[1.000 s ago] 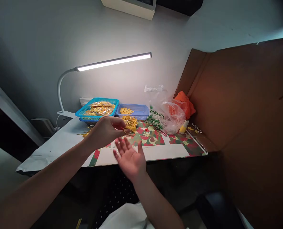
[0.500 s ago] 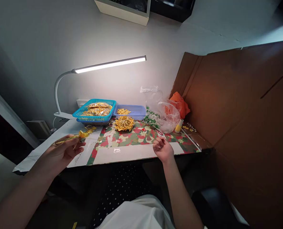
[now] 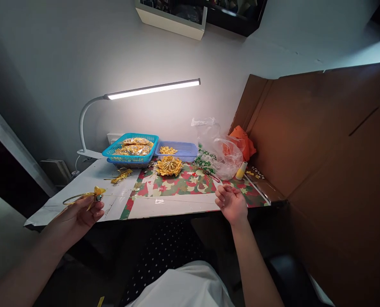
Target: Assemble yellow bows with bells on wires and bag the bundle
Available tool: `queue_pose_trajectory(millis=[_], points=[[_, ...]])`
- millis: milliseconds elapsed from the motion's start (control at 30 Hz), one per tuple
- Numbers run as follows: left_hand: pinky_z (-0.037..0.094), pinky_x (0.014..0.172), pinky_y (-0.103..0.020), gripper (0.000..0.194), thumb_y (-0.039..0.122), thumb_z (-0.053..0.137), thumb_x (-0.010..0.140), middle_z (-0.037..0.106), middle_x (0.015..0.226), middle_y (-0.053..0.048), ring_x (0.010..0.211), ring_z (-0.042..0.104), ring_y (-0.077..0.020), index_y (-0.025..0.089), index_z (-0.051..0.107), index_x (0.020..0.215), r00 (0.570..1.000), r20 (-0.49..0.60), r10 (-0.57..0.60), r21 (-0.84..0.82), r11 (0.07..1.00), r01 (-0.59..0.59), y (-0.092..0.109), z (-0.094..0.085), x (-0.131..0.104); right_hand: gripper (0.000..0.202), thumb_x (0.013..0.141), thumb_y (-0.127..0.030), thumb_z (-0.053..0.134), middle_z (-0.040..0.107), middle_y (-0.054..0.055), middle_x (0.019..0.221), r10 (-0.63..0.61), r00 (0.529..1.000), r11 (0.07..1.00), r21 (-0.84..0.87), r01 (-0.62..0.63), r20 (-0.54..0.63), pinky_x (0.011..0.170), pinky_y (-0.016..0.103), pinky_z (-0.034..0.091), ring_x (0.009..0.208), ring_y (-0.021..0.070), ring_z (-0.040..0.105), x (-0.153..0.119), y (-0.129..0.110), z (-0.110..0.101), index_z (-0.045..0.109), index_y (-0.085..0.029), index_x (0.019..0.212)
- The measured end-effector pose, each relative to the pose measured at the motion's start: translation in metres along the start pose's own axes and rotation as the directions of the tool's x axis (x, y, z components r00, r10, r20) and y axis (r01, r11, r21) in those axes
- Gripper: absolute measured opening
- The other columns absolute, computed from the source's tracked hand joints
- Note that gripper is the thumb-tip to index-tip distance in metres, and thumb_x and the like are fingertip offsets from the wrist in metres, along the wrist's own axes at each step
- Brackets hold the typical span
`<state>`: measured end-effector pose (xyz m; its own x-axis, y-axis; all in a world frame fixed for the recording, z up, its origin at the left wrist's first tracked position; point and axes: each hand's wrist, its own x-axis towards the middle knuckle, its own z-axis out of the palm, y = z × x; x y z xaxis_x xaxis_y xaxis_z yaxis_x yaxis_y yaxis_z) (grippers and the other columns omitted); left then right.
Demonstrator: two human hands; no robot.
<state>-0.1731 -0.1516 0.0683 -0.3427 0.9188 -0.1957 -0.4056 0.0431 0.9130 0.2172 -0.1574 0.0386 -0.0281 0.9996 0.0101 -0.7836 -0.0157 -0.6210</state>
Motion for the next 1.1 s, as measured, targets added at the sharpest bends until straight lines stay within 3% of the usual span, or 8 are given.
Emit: queue_pose_trajectory(millis=[167,300,367,500,633,833,1000,1100], points=[[0.041,0.039,-0.013,0.019,0.011,0.054,0.085,0.056,0.053,0.003,0.046,0.046,-0.0068,0.016,0.059,0.068,0.99,0.095,-0.1,-0.154,0.981,0.114,-0.01,-0.005,0.013,0.025,0.075,-0.038,0.046,0.021,-0.005,0.064,0.069,0.974,0.898,-0.438,0.033,0.216,0.047,0.021,0.015,0.054,0.011,0.014,-0.015,-0.017,0.018,0.027,-0.022,0.069],[0.041,0.037,-0.014,0.015,0.007,0.056,0.081,0.057,0.054,0.003,0.045,0.048,-0.007,0.015,0.06,0.069,0.99,0.102,-0.098,-0.194,0.974,0.116,-0.022,-0.005,0.018,0.024,0.081,-0.039,0.041,0.023,-0.006,0.064,0.494,0.849,0.429,-0.902,-0.053,0.185,0.048,0.022,0.014,0.054,0.0095,0.014,-0.011,-0.027,0.043,0.029,-0.021,0.069],[0.043,0.037,-0.015,0.014,0.006,0.058,0.077,0.059,0.055,0.003,0.045,0.051,-0.0082,0.014,0.059,0.066,0.988,0.095,-0.119,-0.196,0.971,0.136,-0.033,-0.007,0.02,0.021,0.081,-0.032,0.048,0.032,-0.006,0.062,0.653,0.751,0.24,-0.967,-0.089,0.093,0.047,0.021,0.018,0.053,0.0075,0.023,-0.002,-0.025,0.053,0.038,-0.019,0.067],[0.049,0.04,-0.016,0.013,0.004,0.063,0.07,0.061,0.054,0.003,0.049,0.057,-0.0108,0.014,0.059,0.063,0.981,0.078,-0.176,-0.195,0.963,0.188,-0.06,-0.014,0.02,0.012,0.076,-0.017,0.058,0.049,-0.004,0.059,0.807,0.586,-0.007,-0.994,-0.105,-0.068,0.047,0.02,0.028,0.05,0.0066,0.04,0.02,-0.011,0.06,0.054,-0.015,0.065],[0.05,0.041,-0.017,0.012,0.003,0.066,0.065,0.064,0.058,0.003,0.049,0.059,-0.0112,0.014,0.063,0.065,0.971,0.085,-0.225,-0.199,0.951,0.238,-0.077,-0.022,0.016,0.01,0.079,-0.013,0.054,0.047,-0.006,0.054,0.845,0.522,-0.063,-0.991,-0.117,-0.116,0.046,0.02,0.03,0.046,0.0057,0.04,0.028,0.002,0.057,0.056,-0.014,0.07],[0.052,0.044,-0.016,0.014,0.002,0.068,0.069,0.066,0.063,0.003,0.051,0.061,-0.0103,0.016,0.065,0.069,0.956,0.125,-0.265,-0.241,0.927,0.288,-0.078,-0.032,0.014,0.013,0.087,-0.026,0.056,0.055,-0.005,0.059,0.802,0.597,0.072,-0.993,-0.098,0.0,0.05,0.018,0.034,0.05,0.0051,0.046,0.026,-0.001,0.056,0.06,-0.014,0.083],[0.053,0.043,-0.017,0.016,0.002,0.067,0.071,0.067,0.058,0.003,0.049,0.064,-0.0109,0.015,0.063,0.065,0.961,0.136,-0.242,-0.278,0.922,0.271,-0.073,-0.031,0.008,0.035,0.074,-0.045,0.073,0.053,-0.005,0.054,0.533,0.841,0.431,-0.886,-0.171,0.096,0.042,0.02,0.023,0.044,0.0046,0.035,0.037,-0.031,0.045,0.063,-0.013,0.087],[0.055,0.044,-0.02,0.017,0.0,0.068,0.069,0.068,0.057,0.002,0.049,0.066,-0.0128,0.015,0.064,0.063,0.962,0.169,-0.214,-0.272,0.928,0.254,-0.069,-0.024,0.001,0.035,0.075,-0.047,0.071,0.041,-0.01,0.052,0.412,0.906,0.522,-0.84,-0.148,0.096,0.042,0.019,0.014,0.042,0.0033,0.023,0.046,-0.054,0.035,0.061,-0.018,0.092]])
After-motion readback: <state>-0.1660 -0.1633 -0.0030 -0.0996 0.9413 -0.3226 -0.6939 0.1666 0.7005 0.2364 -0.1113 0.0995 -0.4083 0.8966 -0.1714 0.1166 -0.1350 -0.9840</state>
